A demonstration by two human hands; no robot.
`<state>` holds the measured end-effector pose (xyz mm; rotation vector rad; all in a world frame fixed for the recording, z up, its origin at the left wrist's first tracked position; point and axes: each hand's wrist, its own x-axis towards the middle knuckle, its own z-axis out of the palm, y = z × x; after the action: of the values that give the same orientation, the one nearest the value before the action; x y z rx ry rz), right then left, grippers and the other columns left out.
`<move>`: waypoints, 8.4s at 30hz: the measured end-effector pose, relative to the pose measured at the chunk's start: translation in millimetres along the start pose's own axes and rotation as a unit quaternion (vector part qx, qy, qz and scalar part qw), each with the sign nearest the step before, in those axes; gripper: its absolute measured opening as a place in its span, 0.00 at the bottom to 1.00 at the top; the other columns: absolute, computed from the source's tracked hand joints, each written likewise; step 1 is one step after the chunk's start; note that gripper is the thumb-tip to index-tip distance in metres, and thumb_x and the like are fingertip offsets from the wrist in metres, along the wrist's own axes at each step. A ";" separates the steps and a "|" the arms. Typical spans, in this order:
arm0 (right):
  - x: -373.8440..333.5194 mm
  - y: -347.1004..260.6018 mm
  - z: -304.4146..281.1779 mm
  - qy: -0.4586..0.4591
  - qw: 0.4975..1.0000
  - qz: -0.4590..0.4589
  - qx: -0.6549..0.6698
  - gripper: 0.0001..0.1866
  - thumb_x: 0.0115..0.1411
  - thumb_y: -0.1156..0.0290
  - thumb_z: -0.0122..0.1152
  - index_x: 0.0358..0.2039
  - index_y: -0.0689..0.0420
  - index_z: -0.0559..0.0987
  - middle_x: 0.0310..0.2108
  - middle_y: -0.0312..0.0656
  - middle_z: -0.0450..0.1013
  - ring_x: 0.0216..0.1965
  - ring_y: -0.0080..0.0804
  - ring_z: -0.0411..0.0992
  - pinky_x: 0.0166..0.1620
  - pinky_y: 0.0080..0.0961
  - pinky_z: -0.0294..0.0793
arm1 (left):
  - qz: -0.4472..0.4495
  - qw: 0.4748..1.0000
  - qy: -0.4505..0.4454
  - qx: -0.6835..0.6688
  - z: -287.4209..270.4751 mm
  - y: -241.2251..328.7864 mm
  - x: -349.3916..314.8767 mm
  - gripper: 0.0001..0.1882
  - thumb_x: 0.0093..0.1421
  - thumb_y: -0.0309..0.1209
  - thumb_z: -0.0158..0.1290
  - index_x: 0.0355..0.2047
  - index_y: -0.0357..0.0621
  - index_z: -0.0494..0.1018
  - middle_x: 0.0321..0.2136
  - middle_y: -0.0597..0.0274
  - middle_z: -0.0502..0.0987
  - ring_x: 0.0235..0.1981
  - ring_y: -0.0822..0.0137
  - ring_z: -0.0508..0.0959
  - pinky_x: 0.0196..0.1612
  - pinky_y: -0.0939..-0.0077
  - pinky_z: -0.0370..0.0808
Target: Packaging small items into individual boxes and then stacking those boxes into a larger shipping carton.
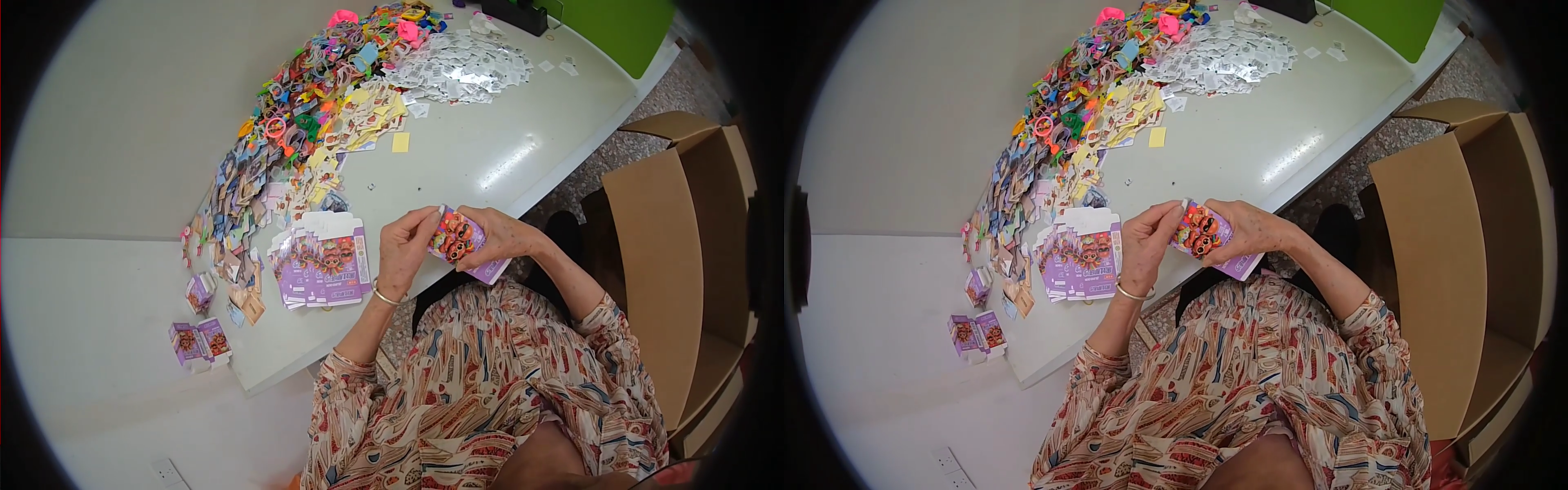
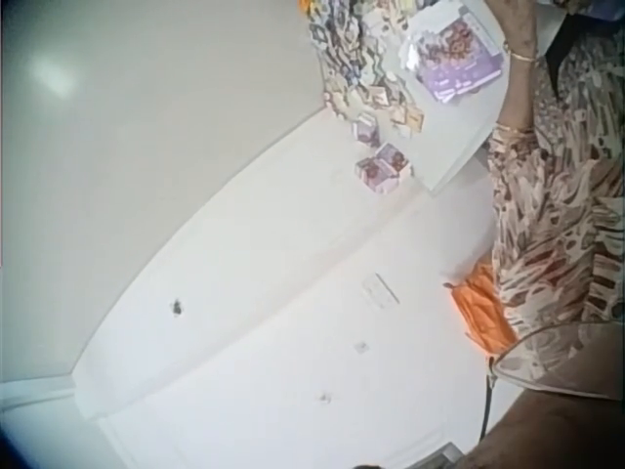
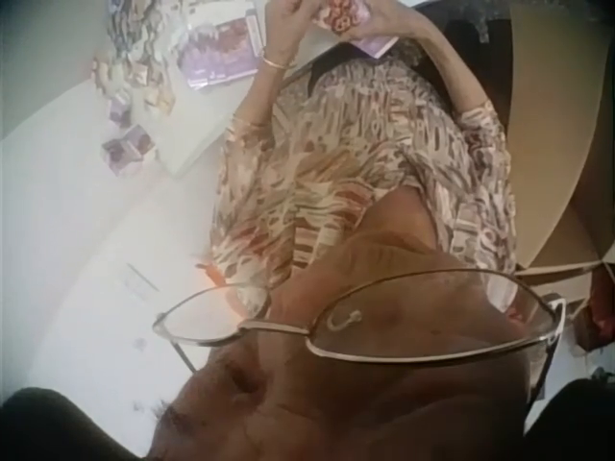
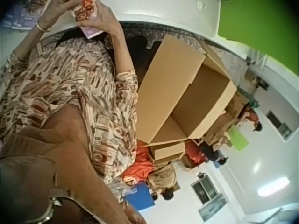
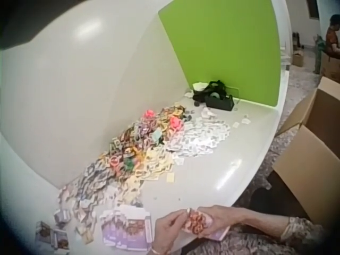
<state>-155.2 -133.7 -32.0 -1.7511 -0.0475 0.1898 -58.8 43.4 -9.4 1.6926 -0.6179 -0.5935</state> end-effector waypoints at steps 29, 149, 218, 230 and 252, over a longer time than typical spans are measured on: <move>-2.0 6.3 -3.7 0.023 0.998 -0.021 -0.054 0.21 0.69 0.57 0.39 0.34 0.65 0.68 0.26 0.49 0.69 0.28 0.40 0.67 0.36 0.33 0.67 | 0.249 0.914 0.068 0.314 28.1 -5.9 -27.9 0.20 0.60 0.19 0.48 0.54 0.33 0.64 0.35 0.41 0.76 0.31 0.47 0.79 0.31 0.66 0.75; 4.3 2.8 17.5 0.049 0.996 -0.012 0.077 0.29 0.41 0.61 0.76 0.39 0.61 0.71 0.33 0.40 0.74 0.35 0.25 0.71 0.40 0.23 0.72 | -0.082 0.948 -0.304 -0.045 -49.2 13.8 17.4 0.42 0.56 0.22 0.59 0.66 0.44 0.48 0.58 0.57 0.63 0.42 0.69 0.77 0.41 0.74 0.80; -8.2 -6.6 35.0 0.259 0.923 -0.011 -0.286 0.48 0.42 0.62 0.70 0.58 0.67 0.55 0.42 0.55 0.64 0.42 0.52 0.68 0.42 0.39 0.72 | 0.017 0.992 -0.041 -0.117 -3.4 -8.0 4.5 0.23 0.58 0.25 0.58 0.52 0.32 0.65 0.46 0.56 0.73 0.39 0.72 0.77 0.43 0.79 0.74; -11.4 -9.7 38.5 0.223 0.928 -0.031 -0.297 0.47 0.43 0.62 0.70 0.57 0.68 0.53 0.43 0.56 0.64 0.42 0.53 0.69 0.43 0.39 0.73 | 0.143 0.952 -0.025 0.269 16.8 -6.9 -5.0 0.22 0.64 0.30 0.50 0.56 0.32 0.64 0.44 0.55 0.76 0.42 0.71 0.76 0.45 0.78 0.73; -10.5 -15.3 40.9 0.203 0.934 0.005 -0.292 0.47 0.45 0.59 0.68 0.59 0.69 0.53 0.44 0.58 0.64 0.42 0.55 0.70 0.43 0.40 0.73 | -0.003 0.999 -0.031 0.017 0.0 -7.7 4.4 0.17 0.64 0.23 0.48 0.52 0.33 0.70 0.41 0.59 0.78 0.38 0.76 0.75 0.42 0.82 0.72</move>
<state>-170.7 -92.5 -23.2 -2.3542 0.2296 -0.2078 -54.9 41.9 -17.3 1.7129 -0.6713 -0.6455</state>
